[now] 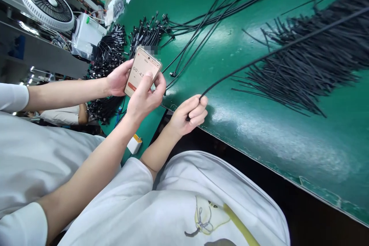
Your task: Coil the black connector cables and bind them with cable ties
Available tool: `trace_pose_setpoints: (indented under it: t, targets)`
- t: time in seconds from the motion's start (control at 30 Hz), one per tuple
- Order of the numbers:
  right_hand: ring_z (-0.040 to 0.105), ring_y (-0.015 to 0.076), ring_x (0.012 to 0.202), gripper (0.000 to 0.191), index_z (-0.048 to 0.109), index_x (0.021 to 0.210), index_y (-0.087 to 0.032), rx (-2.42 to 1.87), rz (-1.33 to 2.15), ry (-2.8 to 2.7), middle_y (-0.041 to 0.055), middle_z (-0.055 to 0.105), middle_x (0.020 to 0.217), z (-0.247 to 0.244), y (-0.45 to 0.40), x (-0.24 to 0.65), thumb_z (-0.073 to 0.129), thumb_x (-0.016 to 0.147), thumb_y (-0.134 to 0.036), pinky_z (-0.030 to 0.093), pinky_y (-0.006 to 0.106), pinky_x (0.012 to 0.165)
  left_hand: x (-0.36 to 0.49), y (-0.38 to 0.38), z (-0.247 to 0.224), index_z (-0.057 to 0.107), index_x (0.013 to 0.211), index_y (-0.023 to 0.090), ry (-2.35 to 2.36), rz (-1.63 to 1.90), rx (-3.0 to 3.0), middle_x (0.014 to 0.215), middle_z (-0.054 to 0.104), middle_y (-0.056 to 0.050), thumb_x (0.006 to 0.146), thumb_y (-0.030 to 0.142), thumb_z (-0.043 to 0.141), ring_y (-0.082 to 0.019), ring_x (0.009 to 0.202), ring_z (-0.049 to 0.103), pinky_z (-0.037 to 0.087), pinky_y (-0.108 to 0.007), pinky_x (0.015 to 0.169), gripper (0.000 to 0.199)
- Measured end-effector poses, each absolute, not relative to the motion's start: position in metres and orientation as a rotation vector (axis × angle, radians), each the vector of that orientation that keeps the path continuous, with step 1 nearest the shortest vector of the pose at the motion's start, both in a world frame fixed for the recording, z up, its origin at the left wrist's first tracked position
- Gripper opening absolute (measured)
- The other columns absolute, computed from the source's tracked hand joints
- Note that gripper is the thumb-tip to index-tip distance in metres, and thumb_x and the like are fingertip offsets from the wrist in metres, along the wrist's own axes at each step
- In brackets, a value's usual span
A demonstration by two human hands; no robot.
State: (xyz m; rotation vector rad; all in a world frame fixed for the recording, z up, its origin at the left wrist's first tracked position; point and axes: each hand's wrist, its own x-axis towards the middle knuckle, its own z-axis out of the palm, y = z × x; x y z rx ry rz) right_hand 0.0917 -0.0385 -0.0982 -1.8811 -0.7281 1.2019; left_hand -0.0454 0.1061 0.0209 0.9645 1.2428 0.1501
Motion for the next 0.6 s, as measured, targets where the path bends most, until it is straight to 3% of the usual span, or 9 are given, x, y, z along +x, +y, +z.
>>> trace_pose_setpoints:
  t: [0.07,0.17,0.4,0.6]
  targets:
    - [0.064,0.0226,0.093,0.073,0.031,0.147,-0.010,-2.067,1.100,-0.571,0.0096,0.040,0.088,-0.095,-0.036,0.095,-0.017,0.098,-0.034,0.053,0.025,0.062,-0.050,0.108,0.020,0.060,0.119,0.004,1.274,0.272,0.785,0.089,0.077,-0.009,0.103,0.040,0.023,-0.019,0.094,0.072,0.057,-0.037,0.093,0.054]
    - [0.062,0.0219,0.092,0.074,0.037,0.144,-0.010,-2.113,0.968,-0.499,0.0099,0.038,0.090,-0.096,-0.035,0.100,-0.015,0.099,-0.035,0.047,0.021,0.052,-0.051,0.102,0.018,0.059,0.117,0.003,1.324,0.404,0.645,0.086,0.077,-0.008,0.104,0.037,0.025,-0.019,0.100,0.069,0.054,-0.037,0.099,0.050]
    - [0.058,0.0201,0.103,0.076,0.027,0.154,-0.018,-1.967,0.791,-0.391,0.0100,0.039,0.094,-0.098,-0.043,0.113,-0.022,0.098,-0.033,0.037,0.015,0.048,-0.044,0.094,0.021,0.057,0.122,0.006,1.377,0.477,0.594,0.085,0.077,-0.007,0.103,0.034,0.020,-0.019,0.110,0.065,0.048,-0.037,0.107,0.051]
    - [0.062,0.0199,0.095,0.077,0.020,0.158,-0.017,-1.968,0.758,-0.397,0.0087,0.043,0.087,-0.089,-0.052,0.120,-0.024,0.096,-0.035,0.042,0.020,0.053,-0.049,0.094,0.018,0.060,0.122,0.008,1.344,0.364,0.719,0.087,0.077,-0.005,0.102,0.038,0.028,-0.020,0.104,0.068,0.051,-0.037,0.103,0.048]
